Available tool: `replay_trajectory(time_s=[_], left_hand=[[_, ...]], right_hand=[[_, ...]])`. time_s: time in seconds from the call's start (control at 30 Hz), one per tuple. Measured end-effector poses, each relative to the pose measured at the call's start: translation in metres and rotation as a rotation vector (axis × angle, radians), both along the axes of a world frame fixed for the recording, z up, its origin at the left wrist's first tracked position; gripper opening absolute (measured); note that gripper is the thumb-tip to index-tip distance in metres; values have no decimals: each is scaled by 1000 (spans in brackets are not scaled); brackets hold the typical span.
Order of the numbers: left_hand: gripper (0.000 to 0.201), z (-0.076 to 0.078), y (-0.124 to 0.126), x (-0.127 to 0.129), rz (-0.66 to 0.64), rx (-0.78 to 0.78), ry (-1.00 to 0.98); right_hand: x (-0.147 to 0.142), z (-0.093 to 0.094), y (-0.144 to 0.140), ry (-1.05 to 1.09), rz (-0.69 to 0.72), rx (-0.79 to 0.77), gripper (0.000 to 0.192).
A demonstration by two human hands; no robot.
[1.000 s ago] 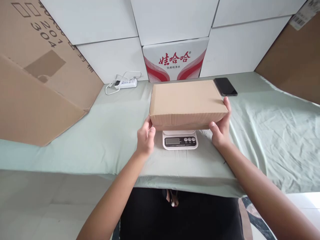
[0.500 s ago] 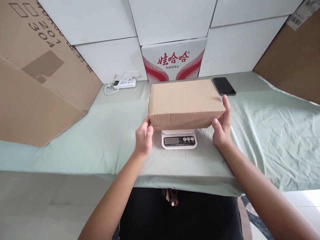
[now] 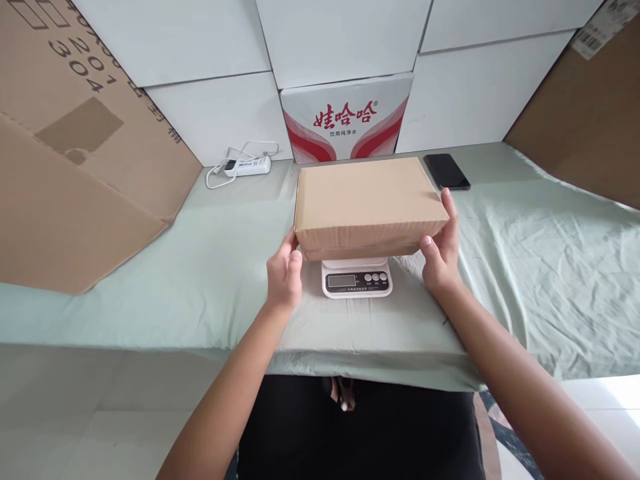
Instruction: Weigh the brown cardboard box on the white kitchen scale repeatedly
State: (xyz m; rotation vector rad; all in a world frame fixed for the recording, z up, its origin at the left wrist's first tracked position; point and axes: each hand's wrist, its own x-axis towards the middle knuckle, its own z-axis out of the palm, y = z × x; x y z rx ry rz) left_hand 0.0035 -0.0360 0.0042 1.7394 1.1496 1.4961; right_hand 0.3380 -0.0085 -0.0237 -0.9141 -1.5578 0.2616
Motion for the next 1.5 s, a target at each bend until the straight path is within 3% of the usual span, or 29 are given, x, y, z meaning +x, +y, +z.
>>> replay_trajectory(time_s=[0.17, 0.57, 0.63, 0.73, 0.8, 0.87, 0.97, 1.03, 1.1, 1.23, 1.5], left_hand=[[73, 1, -2, 0, -6, -47, 7], [69, 3, -2, 3, -17, -42, -44], [70, 14, -3, 0, -18, -32, -55], [70, 40, 4, -9, -33, 2, -71], [68, 57, 21, -12, -53, 22, -72], [71, 63, 49, -9, -85, 36, -94], [78, 47, 99, 4, -88, 32, -195], [84, 26, 126, 14, -75, -20, -240], [88, 5, 142, 21, -63, -73, -278], [90, -18, 152, 21, -75, -115, -314], [83, -28, 157, 20, -40, -146, -319]], right_hand=[[-2, 3, -1, 1, 19, 24, 99], [-14, 17, -13, 33, -53, -90, 99], [-16, 30, -19, 25, -53, -89, 96], [-20, 64, -24, 31, -30, -64, 89], [-23, 87, -17, 55, 9, -59, 83], [-26, 101, 2, 63, 30, -110, 80], [-33, 94, 46, 91, 12, -124, 92], [-37, 76, 74, 136, -26, -90, 107], [-39, 55, 93, 151, -49, -109, 105], [-36, 27, 105, 147, -42, -191, 97], [-26, 11, 120, 154, -30, -197, 104]])
